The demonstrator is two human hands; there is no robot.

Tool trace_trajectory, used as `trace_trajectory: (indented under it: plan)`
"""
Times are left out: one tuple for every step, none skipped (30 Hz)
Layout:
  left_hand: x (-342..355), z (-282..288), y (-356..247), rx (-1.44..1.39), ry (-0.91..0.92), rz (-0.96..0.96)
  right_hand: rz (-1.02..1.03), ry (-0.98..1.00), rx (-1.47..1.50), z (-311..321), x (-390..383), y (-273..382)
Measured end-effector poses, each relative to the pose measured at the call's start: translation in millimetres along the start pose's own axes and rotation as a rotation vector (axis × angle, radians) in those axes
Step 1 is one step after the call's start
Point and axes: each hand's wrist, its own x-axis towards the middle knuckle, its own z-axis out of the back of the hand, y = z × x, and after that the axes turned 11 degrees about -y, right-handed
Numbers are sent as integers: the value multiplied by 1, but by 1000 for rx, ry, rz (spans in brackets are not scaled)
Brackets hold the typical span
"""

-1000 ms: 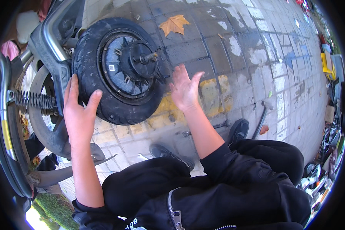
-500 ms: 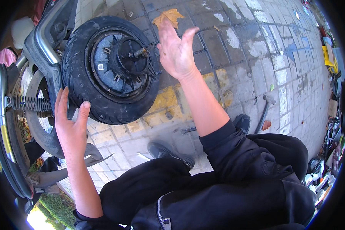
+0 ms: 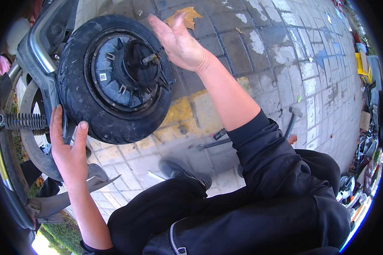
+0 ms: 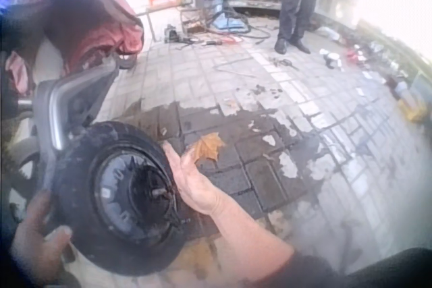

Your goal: The person unpacks a new brake assembly, removes the plastic wrap, and assembles it with a metal bracket using pliers and a T-handle wrench. The person then installs the assembled brake onto the rear wheel hub of an electric scooter and secures it with a bolt.

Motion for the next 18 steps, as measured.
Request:
trace_trajectory:
  plan:
    - [0,0,-2,2,-8,-1,5,9,-4,6,-4,0]
    - [0,1,-4,18,-7,20,1,-13,13,13,-10,-1]
    - [0,2,-8,-30,-11,56,-11,-31,39,22,-18,-2]
    - [-1,3,-14,-130,-18,67,-33,-56,67,31,-29,-5]
    - [-4,5,-20,-146,-14,-70,23,-97,80,39,-35,-8]
    - [-6,5,-27,-145,-29,-60,-9,-117,18,50,-45,-11]
    - [-13,6,-34,-204,0,-158,-39,-133,-47,63,-56,-11]
    - [-25,1,-41,-271,148,-228,-72,-150,-110,76,-69,-9]
    - [-37,-3,-46,-321,279,-252,-77,-71,-136,91,-66,-5]
    - [-50,-7,-49,-317,394,-222,-124,-152,-491,103,-82,3]
    - [-67,-17,-51,-318,569,-329,-201,-109,-610,117,-92,15]
    - [-86,-34,-51,-266,734,-382,-279,-66,-727,127,-106,29]
    - [-103,-56,-48,-261,923,-359,-354,-44,-824,132,-122,41]
    - [-123,-82,-46,-285,1079,-353,-430,11,-957,138,-140,55]
    - [-144,-106,-45,-222,1168,-370,-509,67,-1090,143,-159,71]
    - [-164,-132,-46,-166,1230,-399,-584,130,-1220,146,-176,82]
    - [-184,-159,-50,-222,1110,-391,-602,87,-1134,146,-193,89]
    - [-203,-185,-56,-199,1053,-351,-616,47,-1047,145,-209,93]
